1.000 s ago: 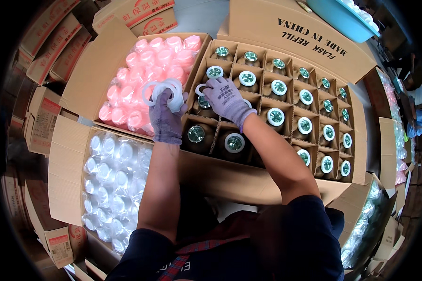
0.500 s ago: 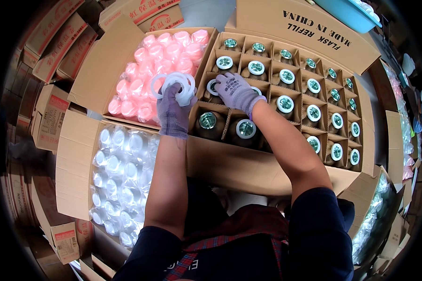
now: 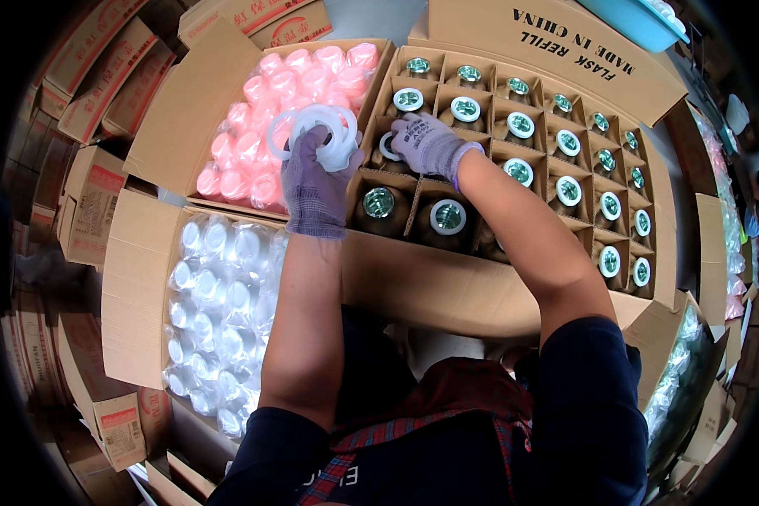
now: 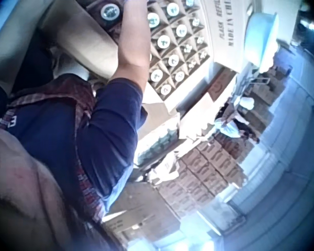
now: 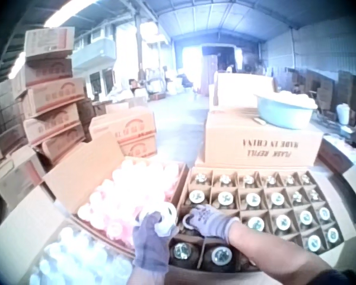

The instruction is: The person places white plastic rings into the openings of green thermos flasks arranged in a cardboard box. They then pick up a light green thermos flask, insert a metal strainer into the opening, and screw on the lid.

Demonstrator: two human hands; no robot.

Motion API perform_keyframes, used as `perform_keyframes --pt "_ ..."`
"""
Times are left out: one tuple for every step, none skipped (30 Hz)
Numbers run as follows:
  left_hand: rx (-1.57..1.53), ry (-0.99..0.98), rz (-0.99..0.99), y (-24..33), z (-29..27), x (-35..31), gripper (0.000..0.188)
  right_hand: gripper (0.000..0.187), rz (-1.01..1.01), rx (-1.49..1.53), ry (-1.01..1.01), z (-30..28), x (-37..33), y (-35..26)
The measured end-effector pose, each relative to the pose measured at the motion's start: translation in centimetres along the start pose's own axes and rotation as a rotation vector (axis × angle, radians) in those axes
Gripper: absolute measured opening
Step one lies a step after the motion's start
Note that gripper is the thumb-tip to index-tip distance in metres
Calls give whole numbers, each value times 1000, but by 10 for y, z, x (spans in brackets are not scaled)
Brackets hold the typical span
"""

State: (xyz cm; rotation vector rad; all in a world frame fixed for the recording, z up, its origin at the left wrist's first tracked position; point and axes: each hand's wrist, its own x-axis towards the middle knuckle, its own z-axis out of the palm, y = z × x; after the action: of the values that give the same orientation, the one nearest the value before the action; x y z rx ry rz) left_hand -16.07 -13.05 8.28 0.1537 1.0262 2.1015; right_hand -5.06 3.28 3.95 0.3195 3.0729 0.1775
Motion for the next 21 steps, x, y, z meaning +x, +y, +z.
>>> perform_keyframes --pt "-11 13 2 2 4 -5 33 23 42 -43 9 4 2 -2" --pt "-22 27 3 4 7 -11 33 24 85 -87 17 9 6 -4" --pt "8 30 13 7 11 -17 33 37 110 37 48 3 6 -2" --pt "31 33 31 10 9 -22 32 42 127 99 63 6 5 -2" --pt "53 36 48 12 6 -27 33 47 145 160 78 13 2 -1" --pt "72 39 66 15 4 -31 33 52 161 219 91 14 0 -2" --pt "79 76 35 17 -3 -29 32 59 126 200 30 14 -1 -3" --pt "100 75 36 18 -9 -28 33 58 175 190 10 15 -1 -7" --pt "119 73 41 19 -13 -27 33 57 221 178 -9 12 2 -13" --pt "139 70 48 19 -19 -25 35 56 268 166 -24 7 5 -18" --pt "110 -6 5 12 -29 -15 36 54 281 143 -55 1 7 -19" --pt "108 -67 -27 8 -40 -8 37 51 285 173 52 0 10 -21" --pt "103 -139 -66 3 -44 -6 38 49 298 195 158 0 7 -22" --pt "98 -213 -106 -3 -47 -4 38 47 312 214 266 1 2 -23" --pt "120 -167 -112 -5 -47 -7 41 38 241 518 559 0 -1 -29" --pt "160 -207 -112 -8 -40 -10 40 30 38 595 855 10 -1 -27" --pt "196 -215 -59 -7 -43 -7 42 28 110 1106 685 -12 -5 -44" --pt "234 -229 -22 -10 -44 -5 43 26 212 1598 466 -36 -16 -62" --pt "217 -253 -34 -15 -39 -5 43 26 190 1422 541 -40 -23 -67" --pt "201 -273 -45 -19 -34 -4 43 27 165 1245 605 -42 -29 -69" --pt "186 -292 -51 -19 -28 -4 43 27 241 1289 590 -44 -31 -67"
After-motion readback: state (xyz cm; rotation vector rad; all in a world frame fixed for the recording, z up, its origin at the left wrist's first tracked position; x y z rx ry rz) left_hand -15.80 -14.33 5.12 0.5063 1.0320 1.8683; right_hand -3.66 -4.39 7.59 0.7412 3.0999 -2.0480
